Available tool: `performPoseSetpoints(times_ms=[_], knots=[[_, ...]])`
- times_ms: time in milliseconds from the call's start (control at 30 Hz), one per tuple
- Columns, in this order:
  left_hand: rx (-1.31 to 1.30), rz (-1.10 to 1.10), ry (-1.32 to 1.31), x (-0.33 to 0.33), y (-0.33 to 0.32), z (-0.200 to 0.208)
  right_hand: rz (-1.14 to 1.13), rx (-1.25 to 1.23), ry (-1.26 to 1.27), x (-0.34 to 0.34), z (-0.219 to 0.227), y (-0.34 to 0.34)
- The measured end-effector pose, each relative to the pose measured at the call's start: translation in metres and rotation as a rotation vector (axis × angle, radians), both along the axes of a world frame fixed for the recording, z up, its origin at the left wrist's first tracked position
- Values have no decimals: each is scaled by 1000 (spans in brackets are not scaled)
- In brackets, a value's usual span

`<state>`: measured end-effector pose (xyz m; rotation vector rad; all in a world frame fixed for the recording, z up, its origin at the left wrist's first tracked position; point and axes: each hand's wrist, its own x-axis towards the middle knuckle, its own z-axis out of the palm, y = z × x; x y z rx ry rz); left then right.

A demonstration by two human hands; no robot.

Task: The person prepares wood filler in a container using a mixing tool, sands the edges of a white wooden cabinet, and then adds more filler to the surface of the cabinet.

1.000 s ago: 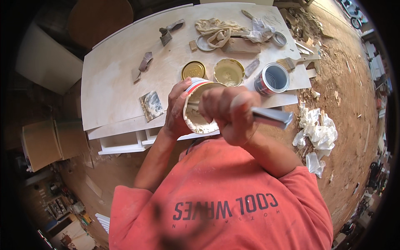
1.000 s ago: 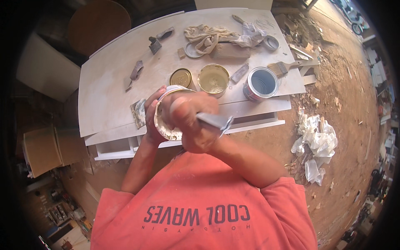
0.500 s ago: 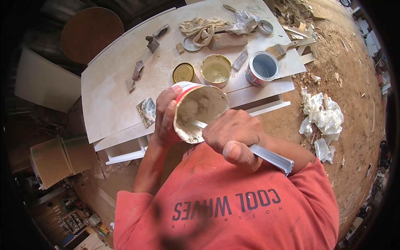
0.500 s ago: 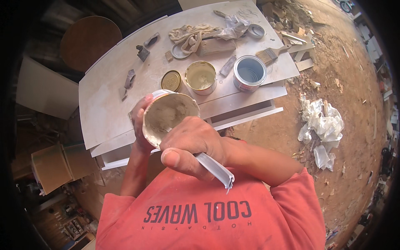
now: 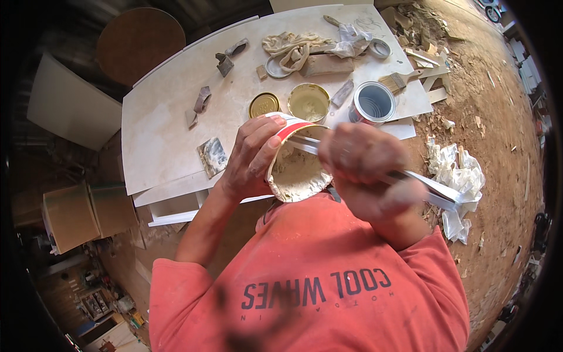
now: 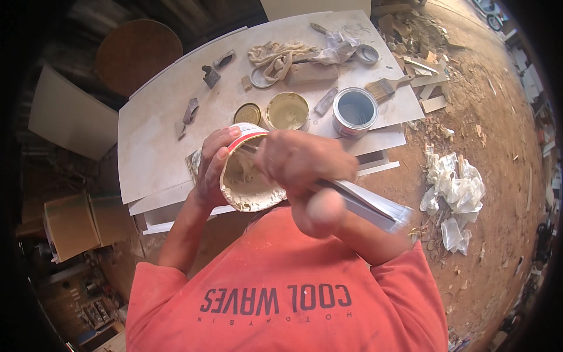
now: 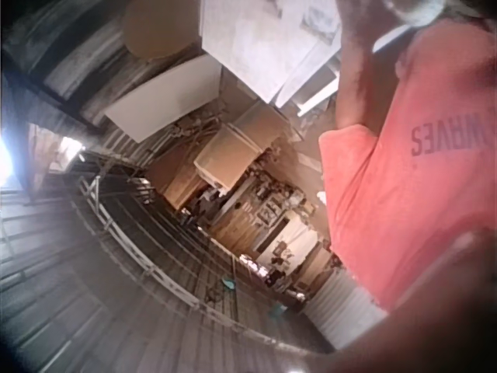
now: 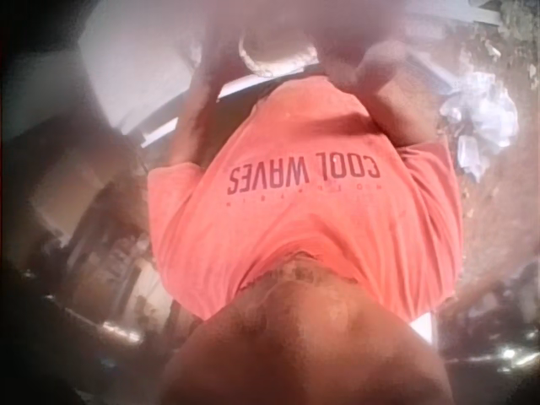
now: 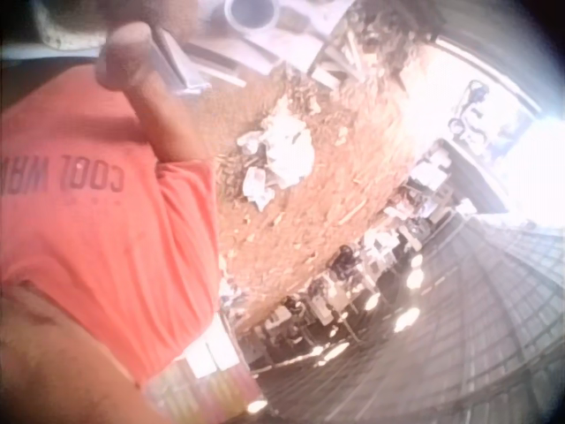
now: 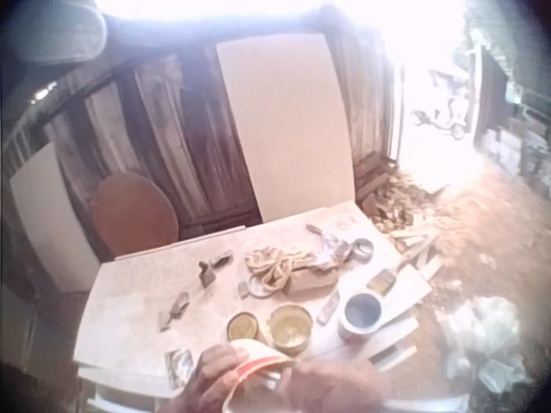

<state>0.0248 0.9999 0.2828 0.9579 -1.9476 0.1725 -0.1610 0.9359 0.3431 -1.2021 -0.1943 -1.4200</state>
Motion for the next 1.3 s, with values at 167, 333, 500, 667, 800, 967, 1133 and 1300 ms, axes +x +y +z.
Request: performPoseSetpoints(times_ms=[167, 333, 500, 667, 800, 967, 1133, 1300], knots=[[-10, 48, -32, 6, 3, 3, 30, 56, 202, -7, -13, 0], [-9, 63, -115, 4, 4, 7, -72, 129, 406, -15, -9, 8], [-33, 43, -116, 0, 5, 3, 18, 215, 136, -18, -7, 8], [-72, 90, -157, 9, 0, 14, -167, -120, 56, -17, -5, 4], [-49, 99, -200, 9, 5, 19, -245, -318, 272, -18, -1, -2], [-137, 165, -197, 8, 7, 20, -54, 48, 241, -30, -9, 9], [-172, 175, -247, -1, 8, 23, -141, 314, 120, -15, -5, 22], [-195, 227, -221, -1, 14, 13, -116, 596, 91, -14, -6, 18]])
